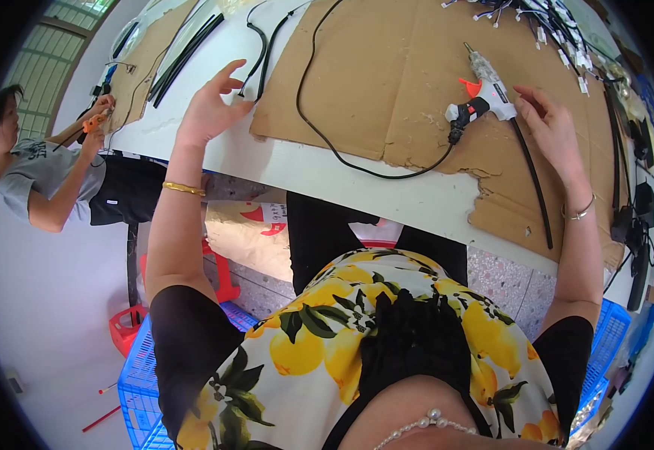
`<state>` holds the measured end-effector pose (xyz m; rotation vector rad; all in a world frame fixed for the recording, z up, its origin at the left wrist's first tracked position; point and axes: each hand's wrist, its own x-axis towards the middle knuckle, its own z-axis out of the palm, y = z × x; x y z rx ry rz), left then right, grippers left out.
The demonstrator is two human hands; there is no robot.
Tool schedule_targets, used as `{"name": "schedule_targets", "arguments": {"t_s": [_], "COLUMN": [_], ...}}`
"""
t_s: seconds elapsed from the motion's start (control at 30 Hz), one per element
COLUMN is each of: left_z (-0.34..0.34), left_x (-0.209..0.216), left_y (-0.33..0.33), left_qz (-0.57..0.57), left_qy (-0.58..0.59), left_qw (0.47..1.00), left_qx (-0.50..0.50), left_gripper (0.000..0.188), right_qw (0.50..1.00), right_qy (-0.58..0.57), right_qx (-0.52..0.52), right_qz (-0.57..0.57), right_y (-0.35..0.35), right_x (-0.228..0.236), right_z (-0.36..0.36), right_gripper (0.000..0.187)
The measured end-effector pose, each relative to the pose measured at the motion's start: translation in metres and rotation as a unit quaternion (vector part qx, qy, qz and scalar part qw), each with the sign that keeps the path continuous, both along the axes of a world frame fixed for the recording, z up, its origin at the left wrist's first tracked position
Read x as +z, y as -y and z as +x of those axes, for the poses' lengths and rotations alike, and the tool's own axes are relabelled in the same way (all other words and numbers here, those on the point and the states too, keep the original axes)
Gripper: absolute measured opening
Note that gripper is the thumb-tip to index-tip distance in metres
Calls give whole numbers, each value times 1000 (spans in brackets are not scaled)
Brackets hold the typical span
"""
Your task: Assembling LED light strings by gluing components with a hot glue gun.
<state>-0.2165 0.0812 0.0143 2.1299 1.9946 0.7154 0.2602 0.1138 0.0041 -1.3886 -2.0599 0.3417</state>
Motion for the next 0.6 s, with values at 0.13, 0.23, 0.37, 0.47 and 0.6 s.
{"name": "schedule_targets", "arguments": {"t_s": [0.13, 0.23, 0.37, 0.47, 0.6], "left_z": [15, 25, 8, -7, -9], "left_x": [0, -2, -1, 2, 4], "left_y": [-1, -7, -31, -38, -32], "left_qz": [44, 32, -11, -38, -71], "left_qy": [-80, -68, 29, 97, 52], "left_qw": [996, 997, 999, 994, 996], "left_qx": [-4, 5, 31, 20, 26], "left_gripper": [64, 60, 51, 44, 44], "right_qw": [1000, 1000, 1000, 1000, 1000], "right_qy": [6, 9, 5, 7, 14], "right_qx": [1, -7, -3, -5, -8], "right_qz": [3, -5, -6, -9, -4], "right_y": [0, 2, 2, 2, 3], "right_x": [3, 1, 1, -2, -1], "right_z": [6, 9, 9, 10, 6], "right_gripper": [27, 27, 26, 26, 25]}}
